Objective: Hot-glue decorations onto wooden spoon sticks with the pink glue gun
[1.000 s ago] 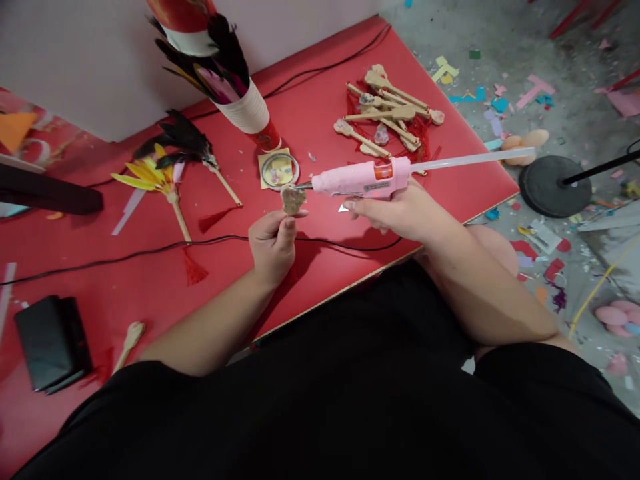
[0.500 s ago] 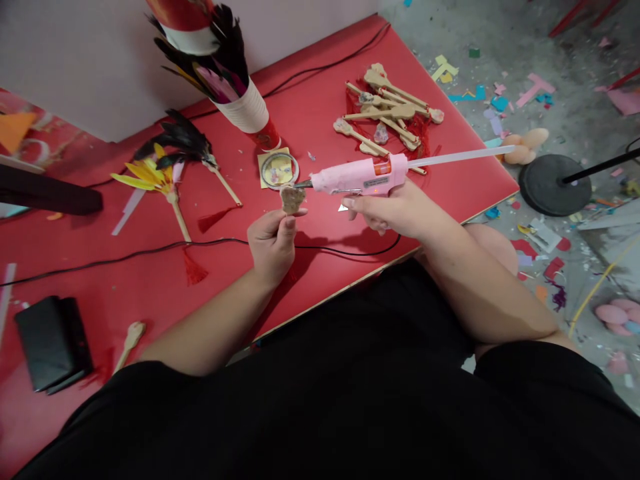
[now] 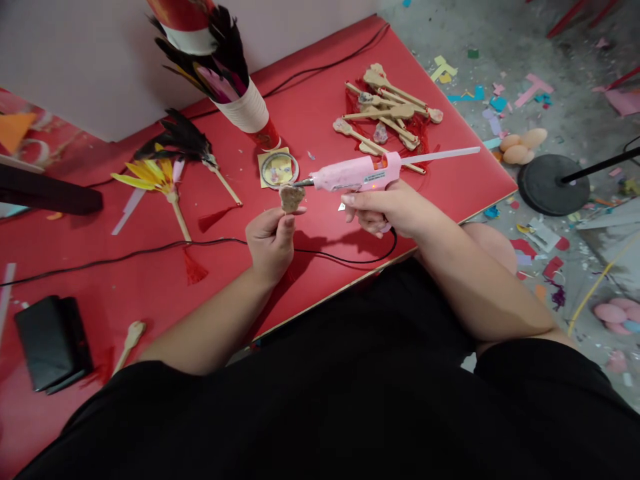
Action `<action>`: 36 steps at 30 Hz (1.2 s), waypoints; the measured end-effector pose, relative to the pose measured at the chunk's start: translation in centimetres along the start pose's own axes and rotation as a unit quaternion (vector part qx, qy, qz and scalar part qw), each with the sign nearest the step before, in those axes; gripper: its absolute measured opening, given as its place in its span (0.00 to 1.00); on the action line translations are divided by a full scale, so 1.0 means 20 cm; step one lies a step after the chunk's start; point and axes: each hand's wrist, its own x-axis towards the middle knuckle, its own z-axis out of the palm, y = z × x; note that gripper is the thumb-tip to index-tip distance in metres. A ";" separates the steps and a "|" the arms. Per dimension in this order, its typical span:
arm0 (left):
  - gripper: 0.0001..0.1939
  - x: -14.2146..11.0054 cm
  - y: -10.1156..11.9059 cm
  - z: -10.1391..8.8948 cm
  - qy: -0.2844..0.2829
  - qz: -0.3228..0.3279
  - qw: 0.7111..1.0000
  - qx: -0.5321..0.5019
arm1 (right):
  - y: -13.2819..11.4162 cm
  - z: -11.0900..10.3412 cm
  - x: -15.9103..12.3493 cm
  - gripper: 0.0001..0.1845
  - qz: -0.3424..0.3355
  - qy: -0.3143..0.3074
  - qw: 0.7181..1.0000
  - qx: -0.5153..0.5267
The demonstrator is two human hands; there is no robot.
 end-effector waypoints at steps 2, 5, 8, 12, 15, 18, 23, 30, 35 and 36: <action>0.32 0.01 -0.01 -0.01 -0.004 -0.013 1.000 0.012 | 0.01 0.01 0.02 0.29 0.011 -0.007 0.999 0.030; 0.32 0.05 -0.03 -0.03 0.001 -0.027 0.999 0.029 | 0.03 0.02 0.05 0.30 0.027 -0.024 0.997 0.070; 0.28 0.10 -0.03 -0.10 -0.004 -0.038 0.997 0.063 | 0.02 0.01 0.07 0.31 0.038 -0.040 0.993 0.102; 0.18 0.08 0.01 -0.30 -0.065 -0.051 0.982 0.168 | -0.01 0.00 0.08 0.31 0.036 -0.017 0.992 0.118; 0.17 -0.05 0.01 -0.55 -0.023 -0.082 0.957 0.279 | -0.02 -0.01 0.08 0.31 0.036 0.003 0.993 0.111; 0.19 -0.27 -0.01 -0.83 0.033 -0.081 0.914 0.397 | -0.01 0.00 0.07 0.32 0.037 0.003 0.995 0.092; 0.14 -0.59 0.03 -1.24 0.117 -0.149 0.842 0.505 | -0.02 0.06 0.05 0.28 0.046 -0.018 0.996 0.076; 0.20 -0.72 0.03 -1.58 0.172 -0.271 0.798 0.510 | -0.01 0.14 0.06 0.22 0.099 -0.014 0.994 0.041; 0.31 -0.72 -0.05 -1.66 0.174 -0.334 0.786 0.491 | 0.03 0.16 0.07 0.22 0.106 -0.014 0.994 0.032; 0.34 -0.72 -0.07 -1.66 0.178 -0.337 0.787 0.485 | 0.03 0.15 0.07 0.22 0.109 -0.013 0.994 0.031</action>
